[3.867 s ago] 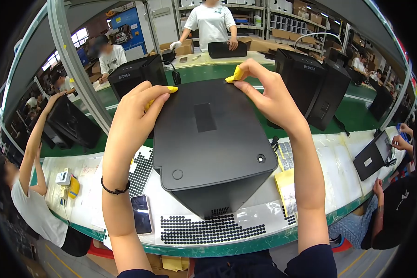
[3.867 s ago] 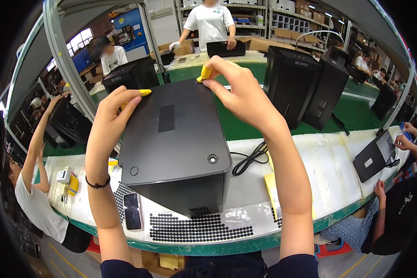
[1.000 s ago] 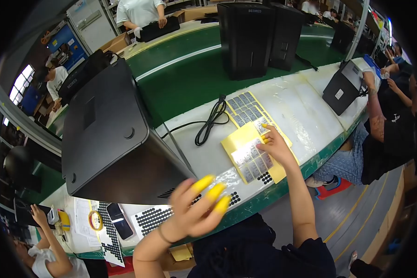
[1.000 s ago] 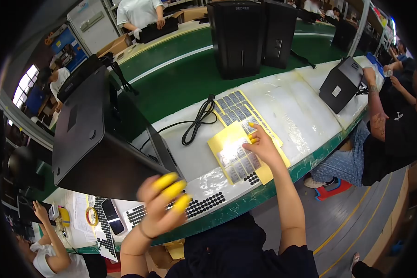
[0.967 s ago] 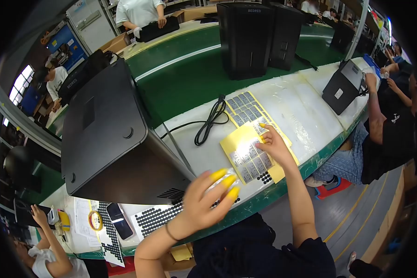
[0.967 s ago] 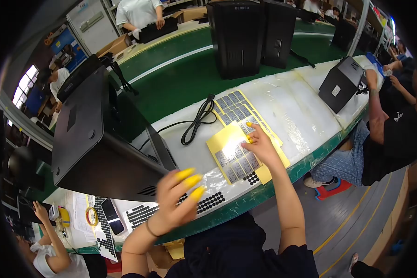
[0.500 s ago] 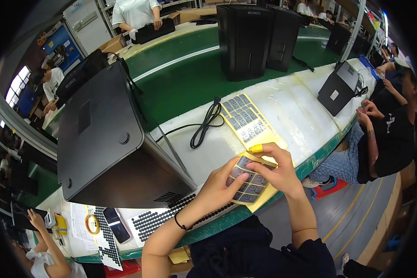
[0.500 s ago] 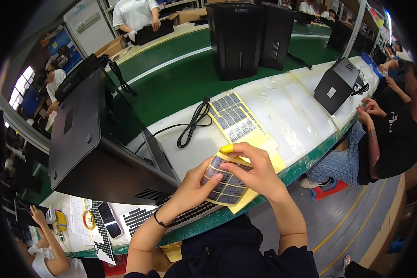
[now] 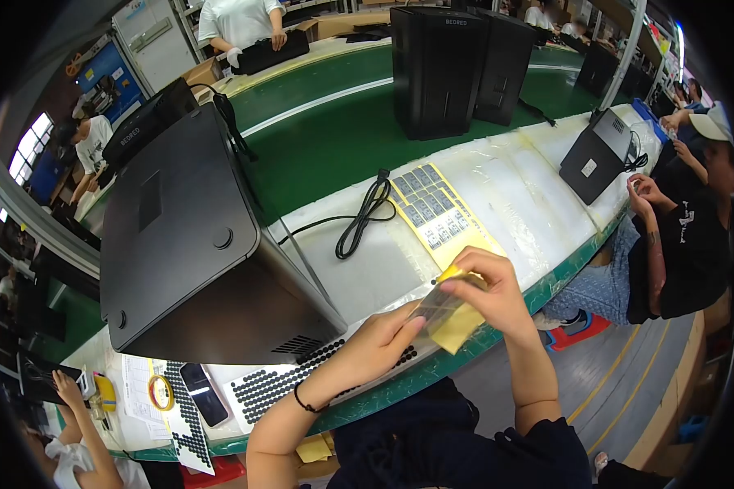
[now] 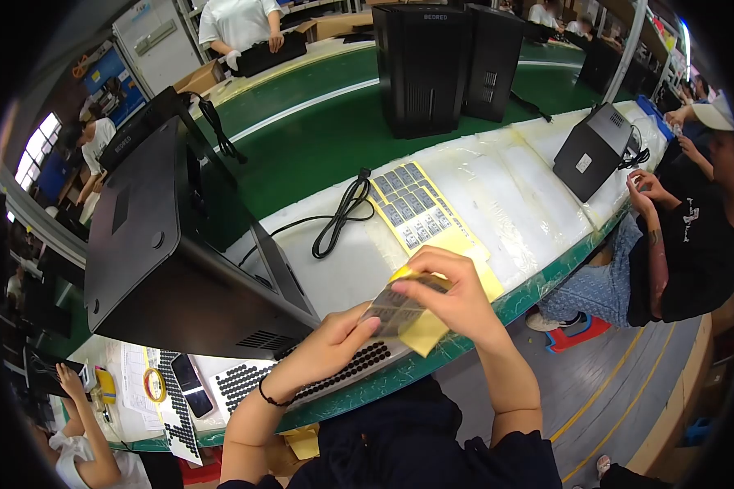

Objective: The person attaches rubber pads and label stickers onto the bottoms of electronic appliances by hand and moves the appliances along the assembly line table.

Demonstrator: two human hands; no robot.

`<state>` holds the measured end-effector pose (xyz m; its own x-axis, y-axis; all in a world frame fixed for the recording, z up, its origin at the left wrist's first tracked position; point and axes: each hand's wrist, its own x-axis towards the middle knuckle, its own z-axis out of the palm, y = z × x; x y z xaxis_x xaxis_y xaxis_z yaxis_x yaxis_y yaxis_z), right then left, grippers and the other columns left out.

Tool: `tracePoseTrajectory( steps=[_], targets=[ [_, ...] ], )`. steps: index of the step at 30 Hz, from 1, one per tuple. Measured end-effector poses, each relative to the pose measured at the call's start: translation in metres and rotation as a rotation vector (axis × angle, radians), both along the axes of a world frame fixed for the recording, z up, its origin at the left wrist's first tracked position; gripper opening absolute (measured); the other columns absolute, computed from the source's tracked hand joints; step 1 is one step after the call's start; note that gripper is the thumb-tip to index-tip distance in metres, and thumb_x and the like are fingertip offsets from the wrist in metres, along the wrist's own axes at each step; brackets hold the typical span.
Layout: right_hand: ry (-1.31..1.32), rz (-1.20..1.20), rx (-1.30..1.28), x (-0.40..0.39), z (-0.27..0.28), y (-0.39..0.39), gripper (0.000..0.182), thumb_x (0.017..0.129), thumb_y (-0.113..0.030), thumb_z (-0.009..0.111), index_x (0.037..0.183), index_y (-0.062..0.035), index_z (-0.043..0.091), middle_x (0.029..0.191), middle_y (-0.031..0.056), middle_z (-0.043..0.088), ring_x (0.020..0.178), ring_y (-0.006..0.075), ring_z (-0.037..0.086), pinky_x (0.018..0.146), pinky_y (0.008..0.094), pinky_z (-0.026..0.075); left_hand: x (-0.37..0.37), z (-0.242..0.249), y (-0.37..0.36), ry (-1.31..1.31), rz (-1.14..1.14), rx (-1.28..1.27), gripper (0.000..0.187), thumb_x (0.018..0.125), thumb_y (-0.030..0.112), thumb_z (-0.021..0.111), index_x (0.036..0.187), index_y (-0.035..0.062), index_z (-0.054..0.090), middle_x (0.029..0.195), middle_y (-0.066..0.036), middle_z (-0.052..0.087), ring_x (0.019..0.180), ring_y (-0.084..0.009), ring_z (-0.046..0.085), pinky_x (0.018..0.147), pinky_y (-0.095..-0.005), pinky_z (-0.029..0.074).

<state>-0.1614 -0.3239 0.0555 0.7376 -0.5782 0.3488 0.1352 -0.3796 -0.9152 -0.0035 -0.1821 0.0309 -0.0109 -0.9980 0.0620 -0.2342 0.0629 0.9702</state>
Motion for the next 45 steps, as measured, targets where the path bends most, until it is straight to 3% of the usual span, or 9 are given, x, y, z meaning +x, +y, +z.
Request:
tracePoseTrajectory(
  steps=[13, 16, 20, 28, 32, 36, 38, 43, 45],
  targets=[
    [-0.245, -0.050, 0.324, 0.011, -0.025, 0.022, 0.011, 0.089, -0.001, 0.062, 0.098, 0.0001, 0.058, 0.090, 0.0051, 0.064, 0.081, 0.0113, 0.061, 0.072, 0.0248, 0.048, -0.008, -0.010, 0.010, 0.327, 0.269, 0.020, 0.040, 0.102, 0.029, 0.044, 0.125, -0.0025, 0.054, 0.110, -0.006, 0.064, 0.100, -0.0100, 0.056, 0.088, -0.0256, 0.045],
    [-0.014, -0.238, -0.560, 0.009, -0.019, 0.004, 0.008, 0.082, 0.000, 0.066, 0.089, -0.0015, 0.064, 0.088, 0.0078, 0.065, 0.077, 0.0192, 0.064, 0.068, 0.0277, 0.050, -0.010, -0.013, 0.004, 0.289, 0.360, 0.003, 0.040, 0.102, 0.030, 0.045, 0.120, -0.0027, 0.058, 0.103, -0.005, 0.065, 0.094, -0.0091, 0.057, 0.082, -0.0253, 0.046],
    [0.090, -0.422, -0.929, 0.009, -0.024, -0.004, 0.013, 0.070, -0.001, 0.070, 0.083, -0.0055, 0.068, 0.088, 0.0051, 0.066, 0.077, 0.0222, 0.065, 0.065, 0.0303, 0.052, -0.005, -0.029, -0.009, 0.244, 0.406, 0.041, 0.039, 0.101, 0.032, 0.047, 0.110, -0.0028, 0.062, 0.092, -0.003, 0.066, 0.084, -0.0087, 0.058, 0.075, -0.0259, 0.048],
    [-0.004, -0.401, -0.785, -0.003, -0.044, -0.031, 0.014, 0.069, 0.001, 0.072, 0.081, -0.0038, 0.067, 0.090, 0.0076, 0.066, 0.088, 0.0259, 0.063, 0.074, 0.0349, 0.051, -0.004, -0.074, -0.068, 0.597, 0.485, 0.123, 0.036, 0.099, 0.030, 0.050, 0.105, -0.0029, 0.063, 0.093, -0.003, 0.065, 0.082, -0.0079, 0.058, 0.071, -0.0246, 0.047],
    [-0.151, -0.453, -0.489, -0.021, -0.036, -0.042, 0.013, 0.074, 0.006, 0.070, 0.084, -0.0013, 0.065, 0.091, 0.0102, 0.066, 0.088, 0.0268, 0.061, 0.078, 0.0356, 0.048, 0.011, -0.101, -0.108, -0.024, 0.471, 0.103, 0.034, 0.097, 0.029, 0.052, 0.105, -0.0021, 0.063, 0.087, -0.012, 0.067, 0.076, -0.0213, 0.063, 0.069, -0.0302, 0.049],
    [-0.190, -0.394, -0.300, -0.028, -0.024, -0.049, 0.014, 0.077, 0.010, 0.066, 0.086, 0.0011, 0.062, 0.086, 0.0110, 0.063, 0.085, 0.0205, 0.060, 0.077, 0.0297, 0.046, 0.006, -0.075, -0.124, -0.808, 0.801, -0.455, 0.046, 0.085, 0.022, 0.068, 0.120, -0.0037, 0.053, 0.120, -0.024, 0.050, 0.112, -0.0362, 0.050, 0.092, -0.0424, 0.041],
    [-0.260, -0.356, -0.318, -0.021, -0.009, -0.051, 0.015, 0.079, 0.009, 0.065, 0.090, 0.0015, 0.060, 0.085, 0.0095, 0.060, 0.080, 0.0170, 0.057, 0.076, 0.0273, 0.044, -0.001, -0.060, -0.116, -0.753, 0.755, -0.530, 0.052, 0.080, 0.017, 0.072, 0.123, -0.0026, 0.049, 0.130, -0.026, 0.038, 0.119, -0.0451, 0.038, 0.098, -0.0491, 0.033],
    [-0.353, -0.243, -0.323, 0.013, 0.058, -0.044, 0.022, 0.086, -0.001, 0.064, 0.107, 0.0041, 0.061, 0.092, 0.0060, 0.059, 0.087, 0.0137, 0.055, 0.081, 0.0267, 0.043, -0.015, 0.059, 0.025, -1.168, 0.644, -1.068, 0.026, 0.074, 0.026, 0.072, 0.099, 0.0229, 0.068, 0.113, -0.007, 0.059, 0.104, -0.0316, 0.055, 0.089, -0.0406, 0.042],
    [-0.415, -0.135, -0.350, 0.036, 0.090, -0.035, 0.024, 0.087, -0.002, 0.064, 0.110, 0.0042, 0.060, 0.094, 0.0059, 0.059, 0.089, 0.0131, 0.055, 0.082, 0.0258, 0.043, 0.032, -0.017, 0.117, -1.074, 0.812, -0.343, 0.034, 0.083, 0.029, 0.060, 0.114, 0.0150, 0.058, 0.120, -0.012, 0.051, 0.110, -0.0308, 0.049, 0.092, -0.0386, 0.040]
  ],
)
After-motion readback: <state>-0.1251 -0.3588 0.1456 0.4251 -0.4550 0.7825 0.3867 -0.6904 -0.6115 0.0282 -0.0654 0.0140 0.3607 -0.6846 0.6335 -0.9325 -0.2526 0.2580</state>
